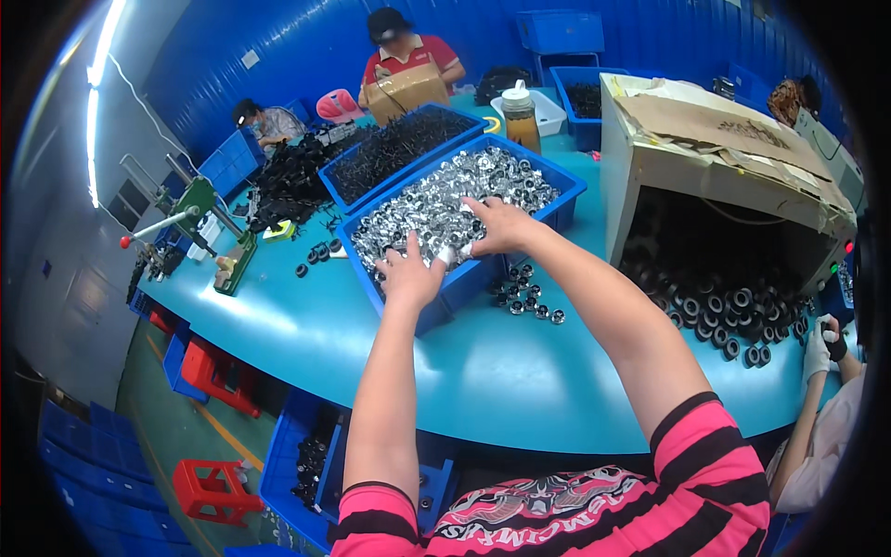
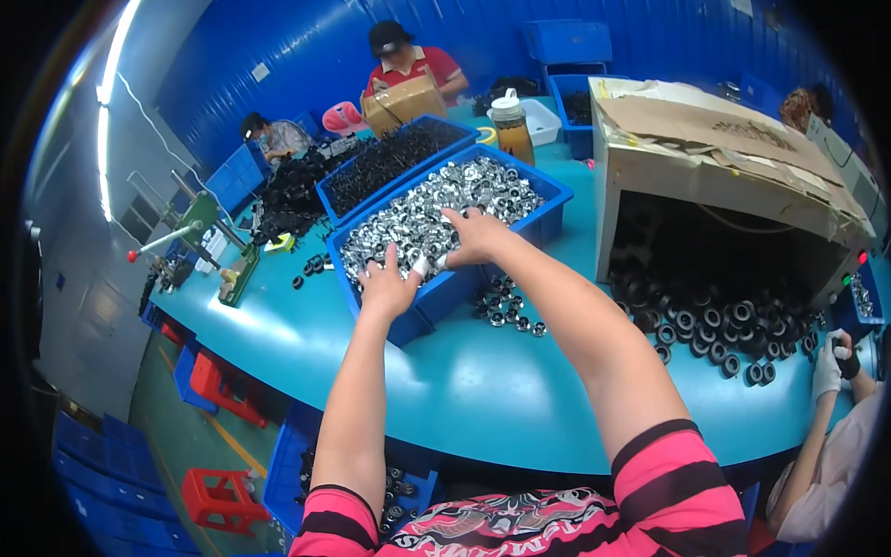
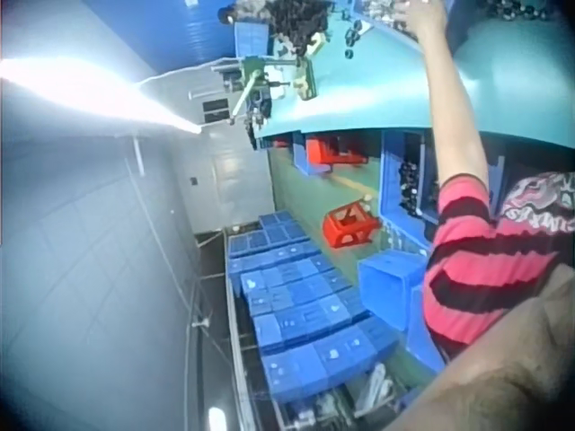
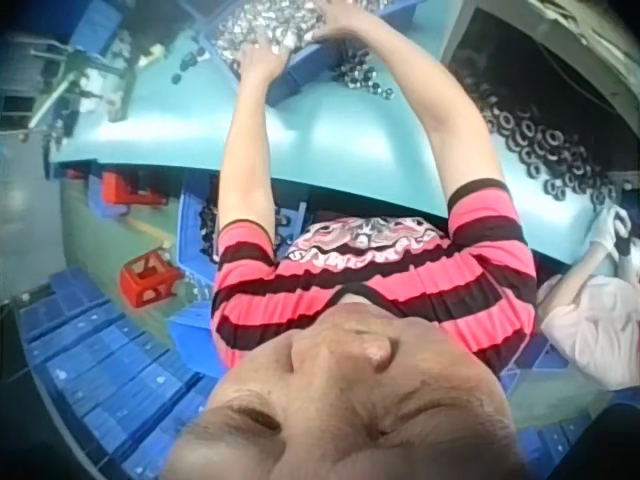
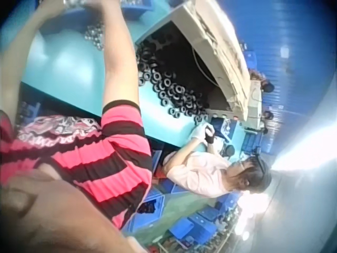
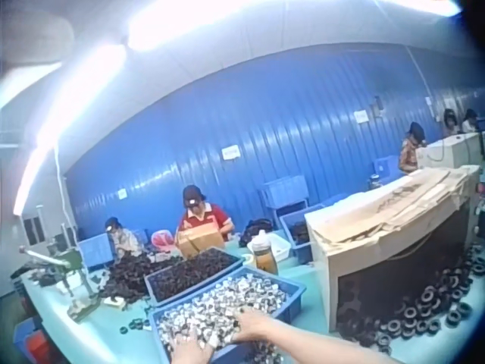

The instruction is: Assemble small metal components into rubber rings at a factory workbench.

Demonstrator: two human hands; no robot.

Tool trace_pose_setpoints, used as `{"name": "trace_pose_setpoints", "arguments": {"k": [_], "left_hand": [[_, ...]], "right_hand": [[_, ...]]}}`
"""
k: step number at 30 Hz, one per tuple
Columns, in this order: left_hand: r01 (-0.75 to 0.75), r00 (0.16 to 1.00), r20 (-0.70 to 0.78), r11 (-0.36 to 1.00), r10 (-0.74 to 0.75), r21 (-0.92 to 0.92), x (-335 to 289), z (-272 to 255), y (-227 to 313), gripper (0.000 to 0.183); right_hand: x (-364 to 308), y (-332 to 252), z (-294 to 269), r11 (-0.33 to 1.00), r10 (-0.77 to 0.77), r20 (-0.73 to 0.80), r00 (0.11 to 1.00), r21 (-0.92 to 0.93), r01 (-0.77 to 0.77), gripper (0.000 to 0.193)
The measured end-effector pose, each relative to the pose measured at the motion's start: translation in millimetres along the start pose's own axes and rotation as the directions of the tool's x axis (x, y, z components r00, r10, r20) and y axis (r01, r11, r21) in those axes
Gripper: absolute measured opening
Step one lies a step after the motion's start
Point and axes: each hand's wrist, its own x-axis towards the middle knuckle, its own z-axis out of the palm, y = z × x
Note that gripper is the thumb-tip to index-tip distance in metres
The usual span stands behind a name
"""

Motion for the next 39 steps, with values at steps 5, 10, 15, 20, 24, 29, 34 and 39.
{"name": "trace_pose_setpoints", "arguments": {"k": [5,10,15,20,24,29,34,39], "left_hand": [[0.13,0.991,0.057,0.988,-0.125,-0.085,33.2,6.4,36.3,0.081],[0.184,0.978,-0.058,0.96,-0.2,-0.209,62.6,16.4,40.0,0.07],[0.144,0.967,-0.151,0.927,-0.206,-0.347,77.0,26.8,35.1,0.067],[0.062,0.933,-0.282,0.873,-0.223,-0.484,79.9,28.7,45.5,0.059],[-0.118,0.895,-0.417,0.821,-0.155,-0.558,80.1,28.0,45.6,0.055],[-0.295,0.838,-0.54,0.767,-0.078,-0.569,62.8,7.7,69.7,0.049],[-0.472,0.814,-0.579,0.639,0.052,-0.607,5.3,-23.8,124.8,0.043],[-0.483,0.855,-0.503,0.544,0.124,-0.686,-64.8,4.7,152.2,0.041]], "right_hand": [[29.6,3.4,14.0,0.994,0.104,0.109,0.989,0.034,-0.108,0.127],[55.1,12.1,29.0,0.944,0.119,-0.015,0.993,0.31,-0.108,0.135],[62.7,8.1,40.6,0.856,0.079,-0.135,0.988,0.517,0.002,0.123],[72.2,12.0,46.0,0.711,-0.039,-0.233,0.972,0.676,0.191,0.108],[64.2,6.0,37.3,0.687,-0.061,-0.334,0.941,0.67,0.282,0.103],[38.4,-2.9,15.6,0.656,0.003,-0.466,0.885,0.669,0.35,0.1],[-30.2,4.4,-16.5,0.57,0.095,-0.553,0.828,0.712,0.41,0.097],[-126.5,11.1,-25.6,0.563,0.191,-0.436,0.879,0.783,0.265,0.099]]}}
